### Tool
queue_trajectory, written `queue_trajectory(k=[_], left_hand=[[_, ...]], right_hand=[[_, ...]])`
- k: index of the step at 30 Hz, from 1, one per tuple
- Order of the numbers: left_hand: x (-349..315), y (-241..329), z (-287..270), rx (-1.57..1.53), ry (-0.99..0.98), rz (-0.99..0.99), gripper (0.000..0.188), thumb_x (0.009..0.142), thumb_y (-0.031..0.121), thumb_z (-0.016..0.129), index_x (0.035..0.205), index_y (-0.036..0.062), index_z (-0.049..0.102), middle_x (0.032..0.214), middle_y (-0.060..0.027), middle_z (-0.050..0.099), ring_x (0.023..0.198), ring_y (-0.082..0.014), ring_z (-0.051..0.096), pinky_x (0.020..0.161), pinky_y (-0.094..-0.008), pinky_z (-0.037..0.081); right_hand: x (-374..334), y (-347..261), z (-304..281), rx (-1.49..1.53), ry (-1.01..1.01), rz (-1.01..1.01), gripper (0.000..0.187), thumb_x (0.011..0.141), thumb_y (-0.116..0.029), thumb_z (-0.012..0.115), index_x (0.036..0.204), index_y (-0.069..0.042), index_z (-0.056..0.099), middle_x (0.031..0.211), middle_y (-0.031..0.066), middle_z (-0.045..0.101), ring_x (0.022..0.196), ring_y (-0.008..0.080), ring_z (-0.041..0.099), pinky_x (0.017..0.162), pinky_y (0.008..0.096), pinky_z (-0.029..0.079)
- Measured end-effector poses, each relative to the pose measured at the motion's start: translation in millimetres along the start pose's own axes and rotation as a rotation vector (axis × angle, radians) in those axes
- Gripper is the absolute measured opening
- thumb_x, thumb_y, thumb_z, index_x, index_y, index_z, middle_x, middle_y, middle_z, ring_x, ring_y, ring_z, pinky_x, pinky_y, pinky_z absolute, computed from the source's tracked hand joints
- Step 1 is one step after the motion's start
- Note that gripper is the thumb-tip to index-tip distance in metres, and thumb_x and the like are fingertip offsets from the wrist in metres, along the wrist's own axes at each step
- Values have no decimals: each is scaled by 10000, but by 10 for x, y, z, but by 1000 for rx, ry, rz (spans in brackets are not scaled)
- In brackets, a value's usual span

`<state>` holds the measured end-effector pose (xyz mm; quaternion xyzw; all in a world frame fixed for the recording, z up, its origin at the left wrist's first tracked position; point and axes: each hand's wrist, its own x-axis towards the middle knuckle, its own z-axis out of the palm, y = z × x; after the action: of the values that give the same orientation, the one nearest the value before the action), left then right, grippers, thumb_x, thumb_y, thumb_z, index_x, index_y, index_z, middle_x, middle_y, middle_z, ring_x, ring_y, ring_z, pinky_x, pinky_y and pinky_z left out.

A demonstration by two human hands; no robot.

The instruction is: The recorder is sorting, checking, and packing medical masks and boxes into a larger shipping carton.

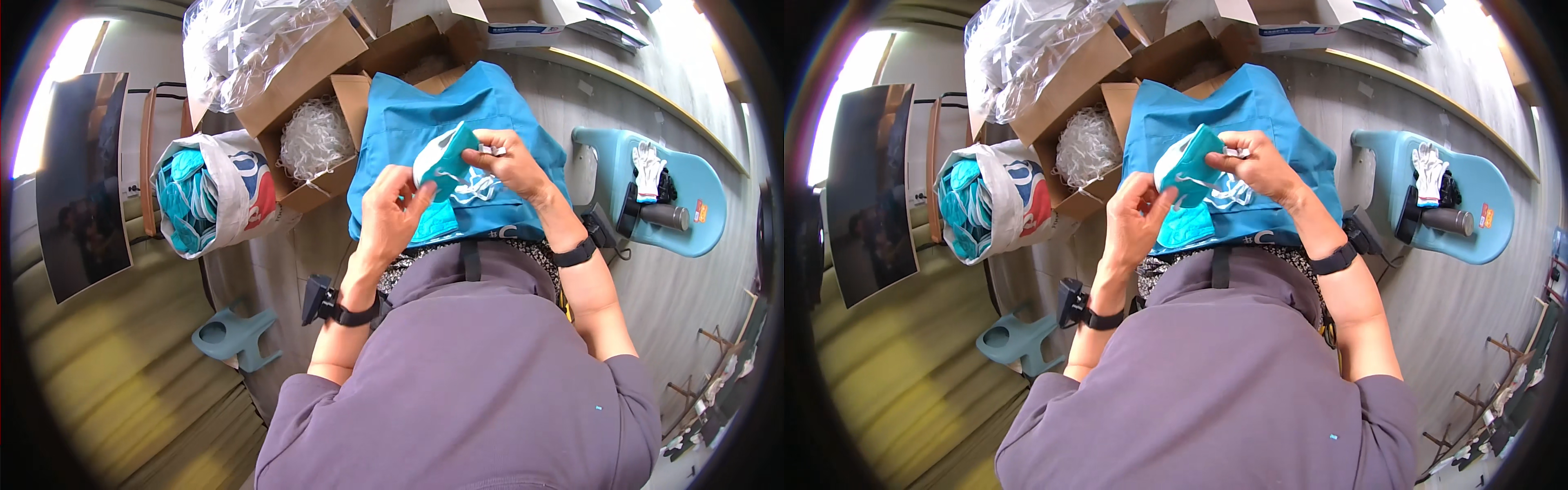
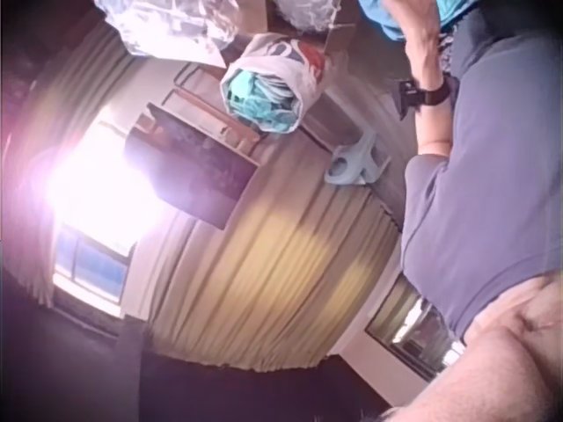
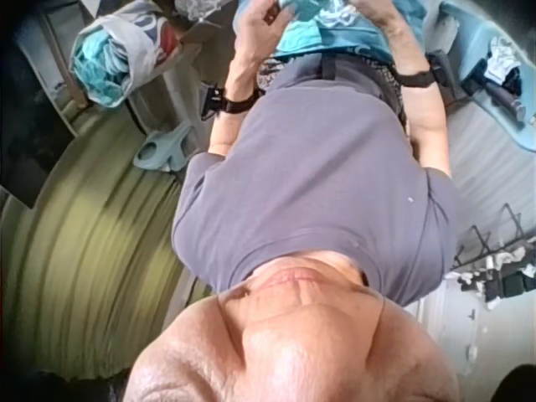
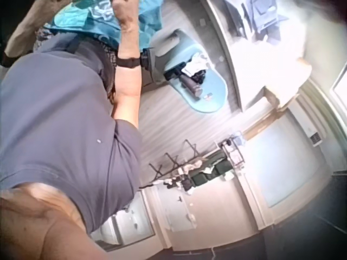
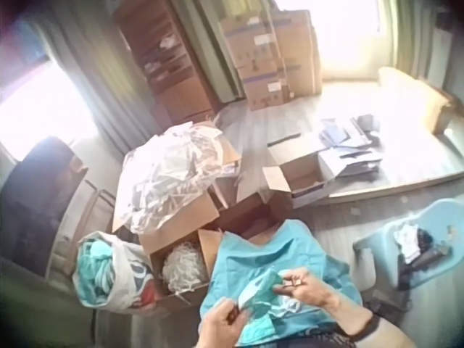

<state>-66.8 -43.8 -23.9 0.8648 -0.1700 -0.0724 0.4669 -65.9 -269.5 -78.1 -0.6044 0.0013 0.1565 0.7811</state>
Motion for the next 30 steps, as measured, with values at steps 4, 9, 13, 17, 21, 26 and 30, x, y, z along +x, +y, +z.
queue_trajectory(k=[4, 9, 13, 17, 21, 26, 30], left_hand=[[32, -81, 112, -114, -15, -199, 286, 901, 103, 702, 744, -11, 491, 627, -31, 407, 570, -87, 360, 506, -294, 352], [34, -138, 126, -74, 33, -94, 257, 888, 66, 702, 757, -17, 498, 625, -40, 405, 570, -91, 362, 509, -295, 352], [31, -111, 70, -21, 32, 17, 218, 865, 23, 703, 758, -21, 519, 636, -41, 439, 581, -86, 390, 517, -286, 359], [-121, -23, -114, -293, 111, -255, 158, 907, 46, 675, 774, 17, 594, 632, 27, 527, 564, -37, 458, 509, -205, 364], [-65, -118, -62, -442, 276, -285, 98, 948, 103, 653, 909, 28, 604, 699, 5, 599, 573, -52, 533, 521, -182, 421], [58, -71, 202, -549, 383, -159, 126, 916, 64, 682, 973, 23, 578, 804, -21, 659, 656, -83, 647, 538, -201, 498], [39, -85, 266, -580, 381, -168, 158, 910, 55, 689, 1016, 28, 575, 849, -11, 659, 698, -71, 647, 563, -200, 501]], right_hand=[[5, 24, 106, -269, 452, -130, 162, 865, -75, 736, 991, -5, 661, 691, -62, 483, 657, 12, 407, 584, 210, 389], [-51, -134, 393, -303, 88, -182, 150, 814, 16, 707, 911, -34, 605, 697, -24, 456, 627, 72, 475, 577, 261, 435], [40, 32, 282, -763, 74, -562, 150, 797, 128, 540, 854, -8, 566, 698, 81, 559, 647, 251, 590, 629, 329, 513], [152, 404, -398, -718, 396, -439, 54, 860, -10, 578, 864, -54, 608, 696, 41, 574, 661, 162, 597, 566, 302, 457], [124, 171, 13, -28, 294, -124, 138, 959, -145, 592, 853, -72, 641, 642, -26, 523, 562, 57, 477, 489, 249, 357], [141, 393, 590, 434, 371, -27, 257, 992, -281, 598, 861, -59, 597, 600, -64, 434, 486, 24, 348, 439, 236, 268], [179, 431, 716, 758, 337, 52, 293, 992, -328, 592, 878, -60, 563, 578, -67, 388, 477, 18, 339, 430, 226, 246]])
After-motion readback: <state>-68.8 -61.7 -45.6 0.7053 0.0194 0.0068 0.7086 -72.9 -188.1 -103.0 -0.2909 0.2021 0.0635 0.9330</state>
